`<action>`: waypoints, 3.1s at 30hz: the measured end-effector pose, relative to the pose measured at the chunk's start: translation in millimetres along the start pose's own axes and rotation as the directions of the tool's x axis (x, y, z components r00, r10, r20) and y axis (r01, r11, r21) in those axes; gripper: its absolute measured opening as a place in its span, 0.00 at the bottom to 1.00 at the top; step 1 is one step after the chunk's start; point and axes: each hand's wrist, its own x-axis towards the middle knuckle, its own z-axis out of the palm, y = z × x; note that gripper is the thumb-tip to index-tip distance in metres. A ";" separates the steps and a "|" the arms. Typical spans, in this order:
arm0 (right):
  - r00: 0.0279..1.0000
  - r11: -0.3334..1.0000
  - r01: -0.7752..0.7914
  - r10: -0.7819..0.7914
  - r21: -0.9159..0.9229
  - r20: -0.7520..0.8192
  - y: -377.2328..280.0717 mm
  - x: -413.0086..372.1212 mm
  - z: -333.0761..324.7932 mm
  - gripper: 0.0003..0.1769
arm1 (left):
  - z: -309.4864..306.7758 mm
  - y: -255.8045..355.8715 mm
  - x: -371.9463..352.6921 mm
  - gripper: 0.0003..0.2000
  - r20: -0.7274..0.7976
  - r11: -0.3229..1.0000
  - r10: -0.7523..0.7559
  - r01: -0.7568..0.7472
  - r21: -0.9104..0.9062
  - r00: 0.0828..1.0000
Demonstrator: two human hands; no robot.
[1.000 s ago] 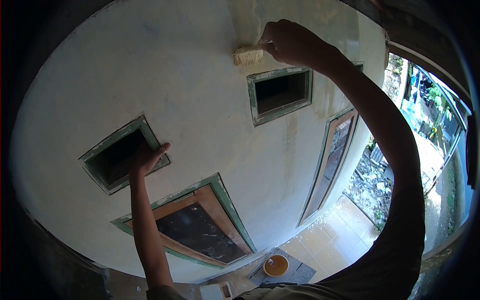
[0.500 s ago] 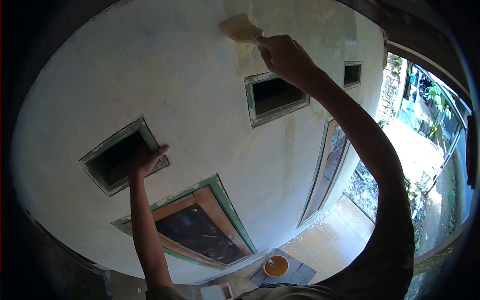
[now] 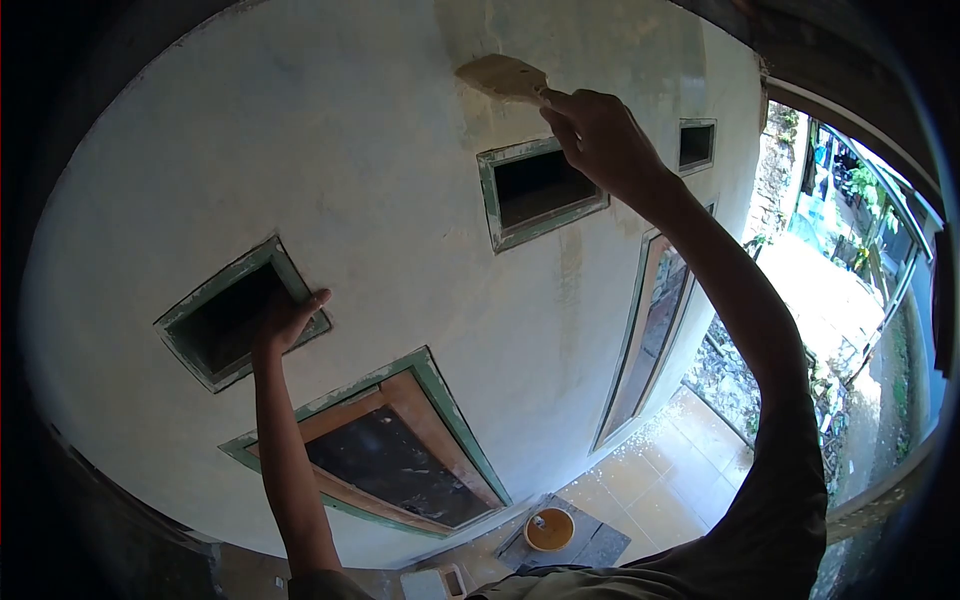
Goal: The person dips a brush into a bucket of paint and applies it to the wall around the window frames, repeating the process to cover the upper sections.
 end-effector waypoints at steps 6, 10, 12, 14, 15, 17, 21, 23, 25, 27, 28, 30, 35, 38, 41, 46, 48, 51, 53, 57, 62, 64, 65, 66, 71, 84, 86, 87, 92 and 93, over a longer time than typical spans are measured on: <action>0.965 0.979 -0.161 0.129 0.129 0.228 -11.6 -40.2 39.2 0.12 | 7.2 -13.7 4.5 0.36 -0.102 0.997 0.075 -0.076 -0.012 0.992; 0.906 0.978 -0.116 0.032 0.176 0.422 -27.2 -92.3 24.1 0.12 | -0.5 4.0 -3.4 0.36 -0.043 1.000 -0.016 0.016 -0.008 0.999; 0.944 0.980 -0.113 0.055 0.161 0.324 -19.7 -94.1 17.5 0.11 | -1.1 14.0 -9.0 0.36 -0.012 0.994 -0.105 0.105 -0.004 0.994; 0.971 0.984 -0.160 0.142 0.077 0.194 -3.0 -85.6 11.7 0.11 | 4.0 -0.7 -2.7 0.35 -0.049 0.999 -0.051 0.050 -0.008 0.997; 0.986 0.987 -0.148 0.142 0.066 0.088 10.5 -74.3 11.1 0.11 | 5.2 -2.2 -1.6 0.35 -0.088 1.000 0.003 -0.004 -0.007 0.996; 0.990 0.989 -0.139 0.140 0.052 -0.019 36.0 -56.3 13.1 0.11 | 2.0 2.8 -4.5 0.35 -0.058 1.000 -0.025 0.024 -0.002 0.998; 0.954 0.964 -0.263 0.265 -0.037 0.139 54.5 -60.1 23.5 0.10 | 4.7 1.0 -3.6 0.35 -0.093 1.000 0.002 -0.002 -0.003 0.996; 0.930 0.957 -0.284 0.289 -0.053 0.227 50.7 -65.0 19.9 0.09 | 4.0 -2.5 -0.4 0.35 -0.082 1.000 -0.004 0.004 -0.010 0.997; 0.909 0.952 -0.301 0.303 -0.053 0.285 53.0 -68.6 12.1 0.08 | 5.1 -5.6 -0.5 0.35 -0.061 1.000 -0.014 0.014 -0.008 0.998; 0.885 0.944 -0.325 0.323 -0.054 0.335 56.0 -71.8 -1.8 0.08 | 5.1 -7.2 1.5 0.35 -0.073 1.000 -0.024 0.025 0.004 0.997; 0.894 0.962 -0.264 0.269 -0.064 0.358 58.4 -69.4 -12.5 0.08 | 4.6 -9.1 3.8 0.35 -0.072 1.000 -0.023 0.023 0.006 0.997; 0.897 0.977 -0.201 0.214 -0.073 0.387 65.0 -63.1 -22.5 0.08 | 5.4 -11.8 5.5 0.34 -0.051 0.997 -0.068 0.067 -0.031 0.996; 0.904 0.979 -0.165 0.200 -0.122 0.379 79.1 -44.8 -26.7 0.11 | 5.6 -9.8 3.8 0.34 -0.053 0.998 -0.029 0.026 -0.051 0.998; 0.884 0.970 -0.194 0.238 -0.149 0.402 80.4 -34.7 -26.1 0.11 | 4.2 -10.3 5.1 0.34 -0.038 0.999 -0.039 0.038 -0.039 0.999; 0.902 0.977 -0.138 0.192 -0.163 0.386 84.4 -26.5 -25.6 0.12 | 3.1 -9.4 4.0 0.34 -0.039 0.999 -0.051 0.051 -0.021 0.998; 0.909 0.974 -0.114 0.182 -0.197 0.374 80.8 -9.6 -27.1 0.12 | 2.7 4.5 -1.7 0.35 -0.060 0.996 -0.088 0.087 -0.018 0.994; 0.913 0.973 -0.112 0.180 -0.201 0.366 78.4 -2.0 -23.1 0.12 | 3.3 -3.6 1.8 0.35 -0.057 0.997 -0.079 0.079 0.003 0.995; 0.928 0.976 -0.088 0.153 -0.197 0.341 89.6 4.9 -10.7 0.12 | 4.6 -7.5 2.7 0.35 -0.076 0.999 -0.048 0.048 -0.003 0.996; 0.936 0.979 -0.069 0.130 -0.191 0.327 93.3 6.5 -5.2 0.12 | 3.4 -3.7 1.5 0.35 -0.068 0.998 -0.063 0.063 0.001 0.996; 0.997 0.969 0.009 0.010 -0.247 0.077 94.1 19.6 -5.1 0.13 | 2.1 -0.4 1.9 0.35 -0.013 0.990 -0.141 0.141 -0.023 0.990; 0.976 0.993 0.038 -0.060 -0.108 -0.209 90.1 25.8 7.5 0.12 | 2.2 -4.3 1.3 0.36 -0.033 0.997 -0.079 0.078 -0.015 0.996; 0.984 0.994 0.023 -0.041 -0.104 -0.174 91.2 7.4 10.1 0.12 | 0.8 -4.0 4.0 0.35 -0.023 0.998 -0.064 0.064 -0.014 0.998; 0.991 0.995 0.010 -0.023 -0.099 -0.133 89.5 -4.7 11.1 0.12 | 1.3 -13.2 8.6 0.35 -0.004 0.997 -0.067 0.067 -0.041 0.998; 0.991 0.995 0.009 -0.022 -0.101 -0.129 88.9 -18.9 15.9 0.12 | 3.3 -14.9 9.0 0.35 0.019 0.995 -0.071 0.072 -0.068 0.997; 0.984 0.988 -0.142 0.147 -0.053 0.101 78.3 -65.1 26.5 0.12 | 5.5 -10.2 5.5 0.36 -0.057 0.998 -0.052 0.049 -0.049 0.997; 0.898 0.979 -0.173 0.201 -0.108 0.390 62.6 -60.7 -22.8 0.09 | 4.7 -4.6 1.9 0.35 -0.048 0.996 -0.072 0.070 -0.048 0.996; 0.919 0.986 -0.107 0.149 -0.131 0.366 65.2 -52.1 -21.2 0.08 | 4.1 1.4 -1.3 0.35 -0.053 0.997 -0.076 0.074 -0.036 0.996; 0.933 0.987 -0.088 0.129 -0.135 0.336 69.2 -52.2 -18.0 0.08 | 3.2 2.1 -2.1 0.35 -0.056 0.997 -0.077 0.076 -0.020 0.995; 0.938 0.986 -0.051 0.102 -0.157 0.330 75.2 -38.0 -19.1 0.08 | 6.5 -3.5 -0.4 0.35 -0.095 0.998 -0.063 0.062 -0.006 0.993; 0.942 0.987 -0.055 0.101 -0.149 0.319 78.8 -34.9 -17.0 0.08 | 6.3 -4.1 0.7 0.36 -0.089 0.997 -0.080 0.078 -0.025 0.993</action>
